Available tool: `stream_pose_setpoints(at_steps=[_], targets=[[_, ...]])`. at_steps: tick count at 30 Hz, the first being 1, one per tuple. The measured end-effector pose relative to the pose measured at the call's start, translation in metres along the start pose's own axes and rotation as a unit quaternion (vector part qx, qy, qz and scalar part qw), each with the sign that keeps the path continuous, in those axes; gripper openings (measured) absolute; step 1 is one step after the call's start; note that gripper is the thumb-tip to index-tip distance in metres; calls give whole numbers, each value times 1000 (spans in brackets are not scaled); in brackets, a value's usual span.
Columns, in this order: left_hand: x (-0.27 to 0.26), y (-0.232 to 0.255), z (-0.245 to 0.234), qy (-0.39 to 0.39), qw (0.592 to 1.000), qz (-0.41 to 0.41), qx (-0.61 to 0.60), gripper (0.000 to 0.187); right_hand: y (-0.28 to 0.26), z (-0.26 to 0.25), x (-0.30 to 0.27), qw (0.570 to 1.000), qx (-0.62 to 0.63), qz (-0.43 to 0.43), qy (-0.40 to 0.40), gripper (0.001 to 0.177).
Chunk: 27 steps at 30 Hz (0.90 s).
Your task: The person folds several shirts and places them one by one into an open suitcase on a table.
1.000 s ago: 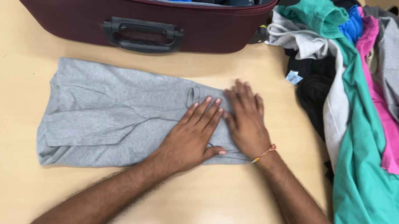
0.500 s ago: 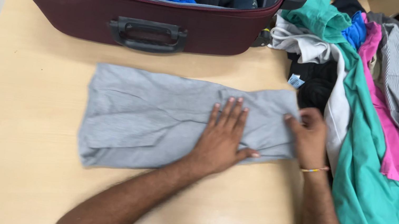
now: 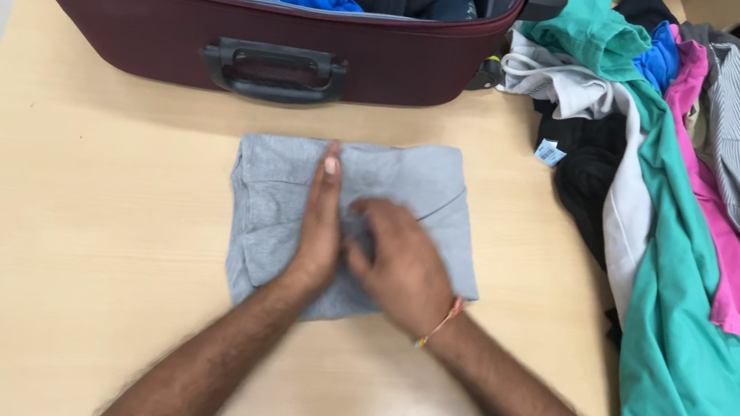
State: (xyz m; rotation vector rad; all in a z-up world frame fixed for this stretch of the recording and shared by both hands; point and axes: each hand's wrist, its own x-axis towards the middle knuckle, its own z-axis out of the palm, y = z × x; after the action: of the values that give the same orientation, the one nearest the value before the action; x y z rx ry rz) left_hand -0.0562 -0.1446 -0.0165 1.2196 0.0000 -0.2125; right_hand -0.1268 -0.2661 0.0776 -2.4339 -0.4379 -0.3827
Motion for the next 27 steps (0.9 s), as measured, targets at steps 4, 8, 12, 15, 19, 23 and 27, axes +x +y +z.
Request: stream_pose_setpoints(at_steps=[4,8,12,15,19,23,27], targets=[[-3,14,-4,60,882,261,387,77,11,-1,-12,998,-59,-5,-7,37],[-7,15,6,-54,704,315,634,68,45,-2,-9,969,-239,-53,-25,65],[2,9,9,-114,687,257,670,69,62,13,-18,984,-173,37,6,72],[-3,4,8,-98,703,264,653,71,76,4,-26,980,-112,152,57,74],[-1,6,19,-94,710,274,642,69,96,-5,-29,953,13,303,24,66],[-2,12,39,-99,784,262,554,67,114,-39,-24,938,163,247,183,52],[-20,8,46,-150,895,198,372,68,82,-82,-13,966,69,127,216,30]])
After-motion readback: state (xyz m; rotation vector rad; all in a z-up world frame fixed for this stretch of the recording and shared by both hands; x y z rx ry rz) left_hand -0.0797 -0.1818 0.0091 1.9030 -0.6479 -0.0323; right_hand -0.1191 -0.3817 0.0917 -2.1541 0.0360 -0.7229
